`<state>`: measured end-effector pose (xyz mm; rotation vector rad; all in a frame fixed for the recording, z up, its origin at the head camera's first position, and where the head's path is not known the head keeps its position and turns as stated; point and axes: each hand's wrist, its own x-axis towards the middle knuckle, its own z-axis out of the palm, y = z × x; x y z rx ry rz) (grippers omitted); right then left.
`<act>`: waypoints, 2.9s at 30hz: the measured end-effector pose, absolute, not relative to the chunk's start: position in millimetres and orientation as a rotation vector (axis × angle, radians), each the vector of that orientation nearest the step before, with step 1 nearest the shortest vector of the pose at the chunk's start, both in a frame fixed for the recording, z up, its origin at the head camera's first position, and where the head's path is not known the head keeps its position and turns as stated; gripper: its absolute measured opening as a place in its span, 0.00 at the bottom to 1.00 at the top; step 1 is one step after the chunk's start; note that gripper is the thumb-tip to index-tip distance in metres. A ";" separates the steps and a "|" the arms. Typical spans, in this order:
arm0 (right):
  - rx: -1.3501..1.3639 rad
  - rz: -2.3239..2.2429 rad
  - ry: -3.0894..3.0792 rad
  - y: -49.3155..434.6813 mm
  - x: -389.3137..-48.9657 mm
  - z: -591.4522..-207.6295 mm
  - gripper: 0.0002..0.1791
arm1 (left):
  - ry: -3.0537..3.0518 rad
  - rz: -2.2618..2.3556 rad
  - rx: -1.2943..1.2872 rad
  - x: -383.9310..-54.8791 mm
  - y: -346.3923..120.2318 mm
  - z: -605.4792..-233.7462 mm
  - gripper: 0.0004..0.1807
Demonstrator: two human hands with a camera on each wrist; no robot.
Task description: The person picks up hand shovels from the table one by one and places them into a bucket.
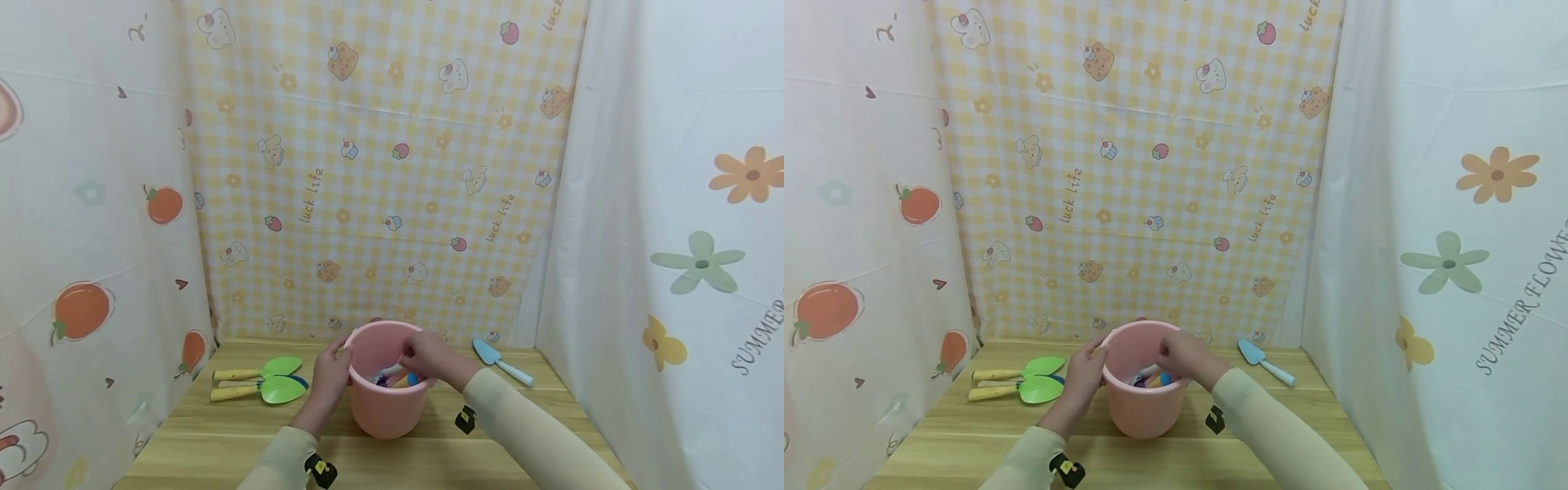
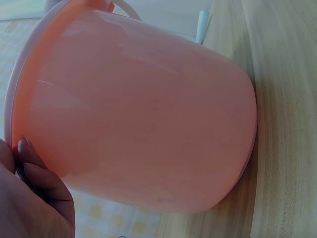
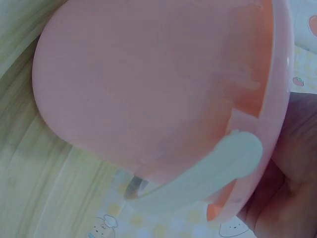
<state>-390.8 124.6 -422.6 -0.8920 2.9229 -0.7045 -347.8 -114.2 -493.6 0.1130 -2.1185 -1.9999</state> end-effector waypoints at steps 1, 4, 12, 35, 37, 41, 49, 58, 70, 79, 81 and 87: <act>-0.875 -0.708 2.934 125.4 -390.7 -422.8 0.14 | -2.117 -2.001 0.113 -348.0 -114.4 -493.9 0.28; -0.836 -0.714 2.974 128.4 -390.0 -421.8 0.11 | -2.115 -2.004 0.115 -348.2 -114.5 -494.6 0.28; -0.766 -0.842 3.092 146.2 -386.6 -413.0 0.05 | -2.114 -2.007 0.120 -347.2 -114.0 -494.2 0.28; -0.280 -1.053 3.312 280.7 -418.1 -463.9 0.09 | -2.091 -2.026 0.116 -349.7 -114.1 -495.2 0.28; -0.225 -1.017 3.311 294.3 -421.8 -474.7 0.09 | -2.088 -2.027 0.118 -350.1 -114.1 -495.5 0.28; -0.158 -0.925 3.309 318.0 -427.9 -497.1 0.17 | -2.083 -2.034 0.124 -350.0 -113.2 -495.8 0.28; -0.162 -0.624 3.360 345.5 -441.3 -536.4 0.31 | -2.080 -2.034 0.122 -348.1 -111.4 -496.6 0.28; -0.042 -0.491 3.273 360.4 -446.4 -566.0 0.33 | -2.085 -2.015 0.128 -348.7 -112.3 -493.7 0.28; -0.016 -0.424 3.306 372.3 -458.1 -586.6 0.24 | -2.080 -2.019 0.143 -348.8 -111.6 -493.4 0.27; -0.037 -0.396 3.359 369.2 -453.8 -579.3 0.10 | -2.084 -2.012 0.139 -348.2 -111.5 -493.6 0.27; -0.049 -0.401 3.361 366.6 -450.5 -576.4 0.06 | -2.086 -2.011 0.132 -347.4 -111.3 -492.8 0.27; -0.033 -0.458 3.328 360.7 -445.5 -573.4 0.06 | -2.095 -2.006 0.126 -346.4 -111.0 -491.3 0.27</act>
